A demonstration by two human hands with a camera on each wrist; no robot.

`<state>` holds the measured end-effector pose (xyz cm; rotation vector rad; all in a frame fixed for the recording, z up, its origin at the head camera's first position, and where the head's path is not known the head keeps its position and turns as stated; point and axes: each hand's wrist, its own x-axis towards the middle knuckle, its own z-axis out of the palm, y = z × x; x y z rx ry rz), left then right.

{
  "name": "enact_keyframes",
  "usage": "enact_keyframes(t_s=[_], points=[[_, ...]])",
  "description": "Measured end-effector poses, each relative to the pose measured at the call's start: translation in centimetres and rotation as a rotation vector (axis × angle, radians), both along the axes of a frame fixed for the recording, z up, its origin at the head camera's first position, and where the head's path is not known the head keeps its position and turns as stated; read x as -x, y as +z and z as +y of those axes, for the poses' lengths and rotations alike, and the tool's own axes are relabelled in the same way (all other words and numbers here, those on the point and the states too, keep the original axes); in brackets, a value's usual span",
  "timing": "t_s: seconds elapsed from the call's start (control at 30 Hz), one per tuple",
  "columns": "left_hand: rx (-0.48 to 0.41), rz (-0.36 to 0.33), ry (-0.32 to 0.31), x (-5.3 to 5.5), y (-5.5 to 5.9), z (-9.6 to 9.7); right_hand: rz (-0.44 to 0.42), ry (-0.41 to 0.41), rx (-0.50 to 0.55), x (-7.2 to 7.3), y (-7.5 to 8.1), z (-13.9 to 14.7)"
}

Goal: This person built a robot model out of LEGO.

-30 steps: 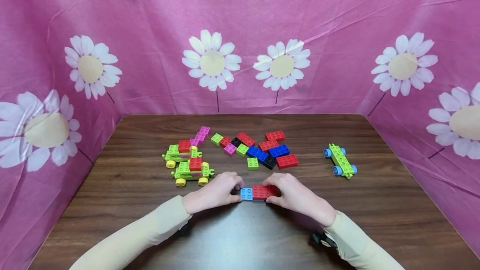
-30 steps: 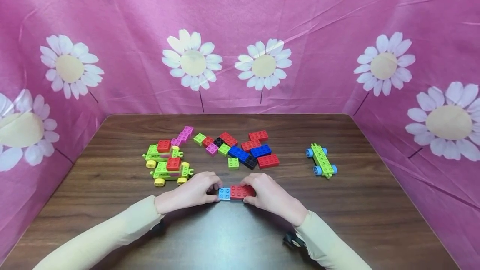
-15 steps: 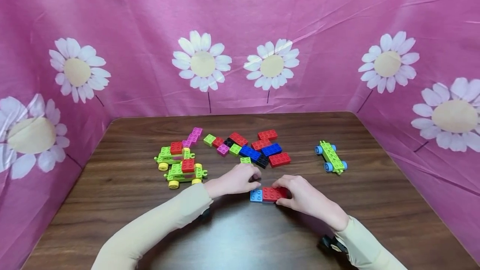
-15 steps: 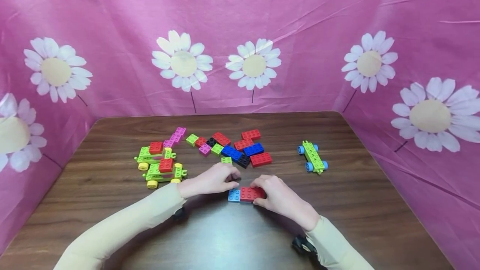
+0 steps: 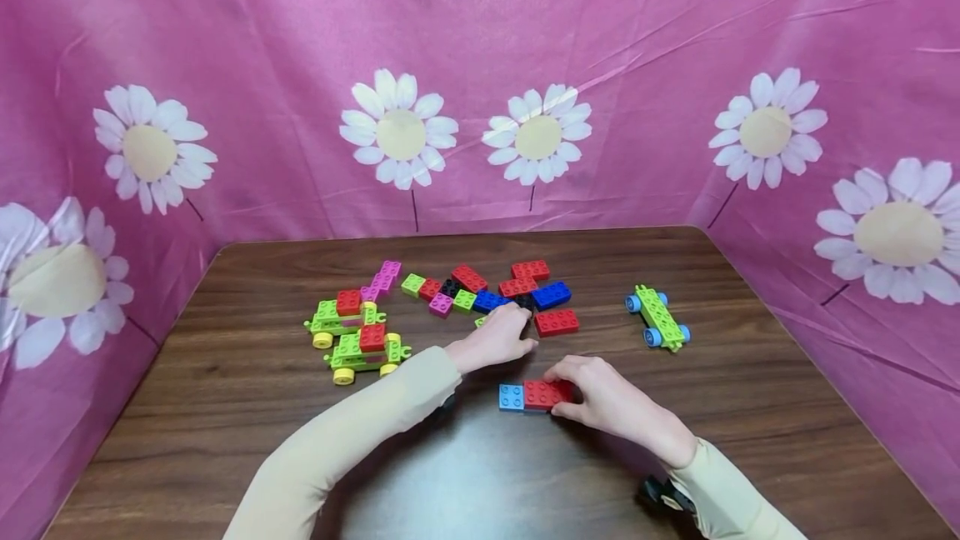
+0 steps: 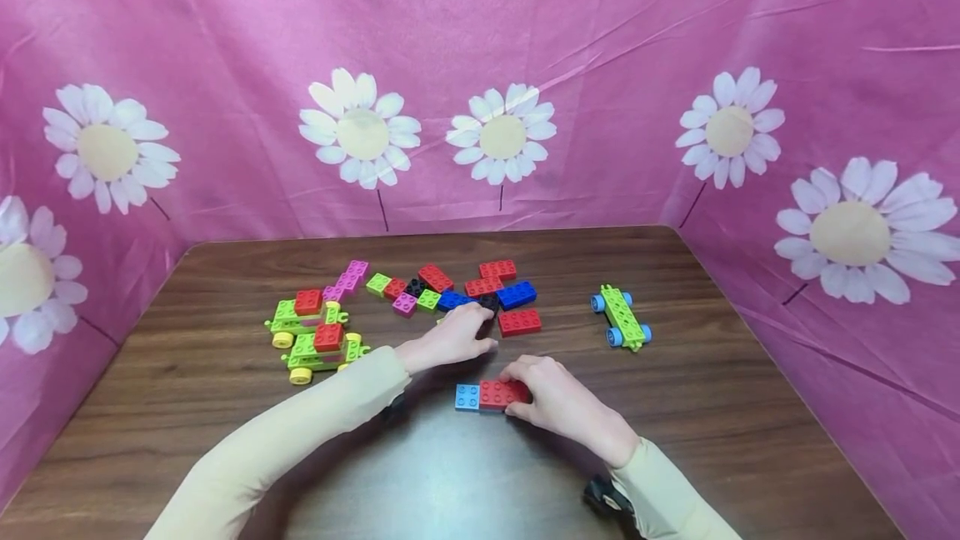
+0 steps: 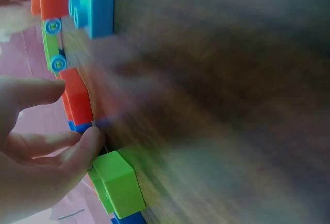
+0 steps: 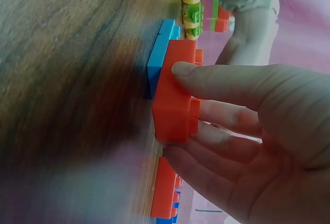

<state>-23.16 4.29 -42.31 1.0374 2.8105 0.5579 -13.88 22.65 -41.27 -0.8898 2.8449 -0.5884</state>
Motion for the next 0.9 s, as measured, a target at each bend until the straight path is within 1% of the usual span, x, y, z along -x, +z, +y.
enact_keyframes(t_s=[0.1, 0.27, 0.37, 0.5, 0.7, 0.9], points=[[0.003, -0.014, 0.027, 0.7, 0.1, 0.6, -0.01, -0.005, 0.001, 0.0, 0.0, 0.1], [0.021, 0.004, 0.024, 1.5, 0.0, 1.6, -0.014, -0.009, -0.002, 0.0, -0.1, 0.1], [0.034, 0.008, 0.028, 1.7, 0.1, 2.1, 0.003, -0.004, 0.001, 0.0, -0.3, 0.0], [0.06, 0.009, 0.028, 1.6, 0.2, 2.6, 0.024, 0.004, 0.002, -0.1, -0.3, 0.0], [0.07, 0.028, 0.026, 1.1, 0.2, 1.7, 0.024, 0.006, 0.0, -0.1, -0.3, -0.2], [0.075, 0.029, 0.013, 0.4, 0.2, -0.2, 0.03, 0.01, -0.007, 0.0, -0.3, -0.1]])
